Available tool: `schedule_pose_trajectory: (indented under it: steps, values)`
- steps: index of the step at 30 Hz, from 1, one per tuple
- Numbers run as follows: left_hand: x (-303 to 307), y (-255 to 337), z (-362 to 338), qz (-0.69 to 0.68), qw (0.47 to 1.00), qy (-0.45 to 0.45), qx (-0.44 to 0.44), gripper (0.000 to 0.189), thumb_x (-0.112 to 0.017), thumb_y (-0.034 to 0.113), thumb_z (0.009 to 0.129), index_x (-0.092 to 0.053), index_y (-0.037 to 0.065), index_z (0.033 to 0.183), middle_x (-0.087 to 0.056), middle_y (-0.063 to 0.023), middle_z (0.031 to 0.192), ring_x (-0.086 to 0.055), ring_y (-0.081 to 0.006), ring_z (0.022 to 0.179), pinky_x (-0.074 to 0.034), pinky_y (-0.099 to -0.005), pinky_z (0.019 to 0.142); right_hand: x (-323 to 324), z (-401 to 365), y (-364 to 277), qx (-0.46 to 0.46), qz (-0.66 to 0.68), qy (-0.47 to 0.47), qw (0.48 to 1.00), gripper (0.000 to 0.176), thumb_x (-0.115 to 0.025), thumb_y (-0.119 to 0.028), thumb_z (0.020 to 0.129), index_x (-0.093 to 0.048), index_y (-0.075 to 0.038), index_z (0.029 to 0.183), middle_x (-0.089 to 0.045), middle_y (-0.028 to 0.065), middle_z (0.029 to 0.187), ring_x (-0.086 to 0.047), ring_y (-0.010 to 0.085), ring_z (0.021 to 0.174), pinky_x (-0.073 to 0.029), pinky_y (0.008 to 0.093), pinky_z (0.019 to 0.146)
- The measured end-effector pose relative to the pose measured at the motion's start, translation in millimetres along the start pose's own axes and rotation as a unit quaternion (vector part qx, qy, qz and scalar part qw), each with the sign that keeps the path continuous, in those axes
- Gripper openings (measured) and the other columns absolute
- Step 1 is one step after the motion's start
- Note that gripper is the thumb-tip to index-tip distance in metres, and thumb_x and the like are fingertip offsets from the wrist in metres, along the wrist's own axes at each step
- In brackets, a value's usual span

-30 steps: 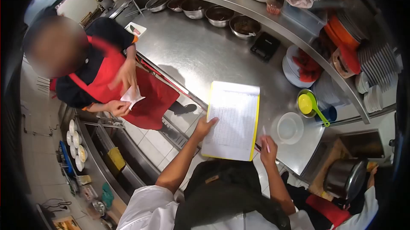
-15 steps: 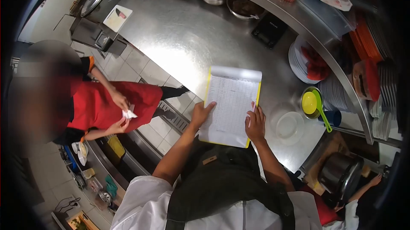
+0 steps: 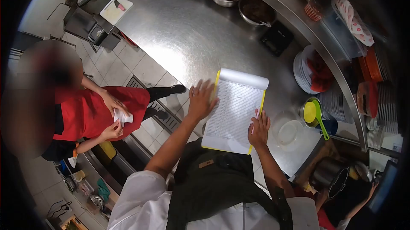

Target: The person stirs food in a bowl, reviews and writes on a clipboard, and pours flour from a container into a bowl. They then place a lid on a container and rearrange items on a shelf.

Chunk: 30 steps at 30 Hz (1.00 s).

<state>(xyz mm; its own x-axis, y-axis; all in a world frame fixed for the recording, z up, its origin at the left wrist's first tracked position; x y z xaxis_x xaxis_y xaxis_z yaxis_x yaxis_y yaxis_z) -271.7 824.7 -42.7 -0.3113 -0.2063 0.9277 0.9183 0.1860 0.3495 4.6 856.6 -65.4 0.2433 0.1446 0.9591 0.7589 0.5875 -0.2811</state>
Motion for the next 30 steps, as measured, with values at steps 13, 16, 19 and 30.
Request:
schedule_pose_trajectory:
  steps: [13,16,19,30]
  values:
    - [-28.4,-1.9,1.3,0.017,0.996,-0.036,-0.077,0.051,-0.037,0.035,0.101,-0.038,0.009,0.146,-0.036,-0.0092,0.152,-0.027,-0.0285,0.143,-0.014,-0.0571,0.114,1.7,-2.1,0.6,-0.002,0.033,0.025,0.999,0.021,-0.053,-0.006,0.085,-0.055,-0.007,0.106,-0.044,0.016,0.145,-0.033,0.0318,0.14,-0.02,0.053,0.113]
    - [-27.4,-1.7,1.6,-0.003,0.997,-0.04,-0.067,0.051,-0.037,0.034,0.101,-0.039,0.009,0.145,-0.036,-0.009,0.152,-0.027,-0.0289,0.143,-0.014,-0.0568,0.114,4.9,-2.4,-0.3,-0.002,0.042,0.033,0.999,0.022,-0.054,-0.006,0.085,-0.055,-0.007,0.107,-0.045,0.0165,0.144,-0.034,0.032,0.14,-0.02,0.0529,0.113]
    - [-28.2,-4.0,1.0,-0.017,0.996,-0.052,-0.071,0.056,-0.038,0.038,0.101,-0.034,0.007,0.147,-0.033,-0.0111,0.154,-0.026,-0.0298,0.144,-0.013,-0.0567,0.114,7.4,-1.9,-3.1,-0.001,0.04,0.038,0.998,0.023,-0.054,-0.005,0.085,-0.055,-0.006,0.107,-0.046,0.0168,0.142,-0.034,0.0324,0.139,-0.021,0.0529,0.112]
    - [-97.0,-5.5,-141.6,-0.366,0.911,0.06,0.184,0.072,-0.06,0.011,0.086,-0.024,-0.003,0.147,-0.031,-0.0235,0.149,-0.034,-0.0364,0.137,-0.029,-0.0428,0.113,-30.9,-19.2,29.8,0.128,0.256,0.188,0.939,0.051,-0.04,-0.044,0.101,-0.052,0.003,0.116,-0.046,0.0262,0.136,-0.043,0.0441,0.125,-0.032,0.0566,0.105]
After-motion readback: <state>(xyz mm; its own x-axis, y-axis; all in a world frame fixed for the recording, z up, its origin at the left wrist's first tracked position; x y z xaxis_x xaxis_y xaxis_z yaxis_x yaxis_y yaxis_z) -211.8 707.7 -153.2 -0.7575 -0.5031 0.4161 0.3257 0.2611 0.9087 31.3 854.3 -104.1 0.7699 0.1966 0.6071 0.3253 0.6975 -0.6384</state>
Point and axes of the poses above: each hand's wrist, its own z-axis towards the middle knuckle, its own x-axis out of the back of the hand, y = z × x, the point moved 6 cm from there along z, towards the middle knuckle
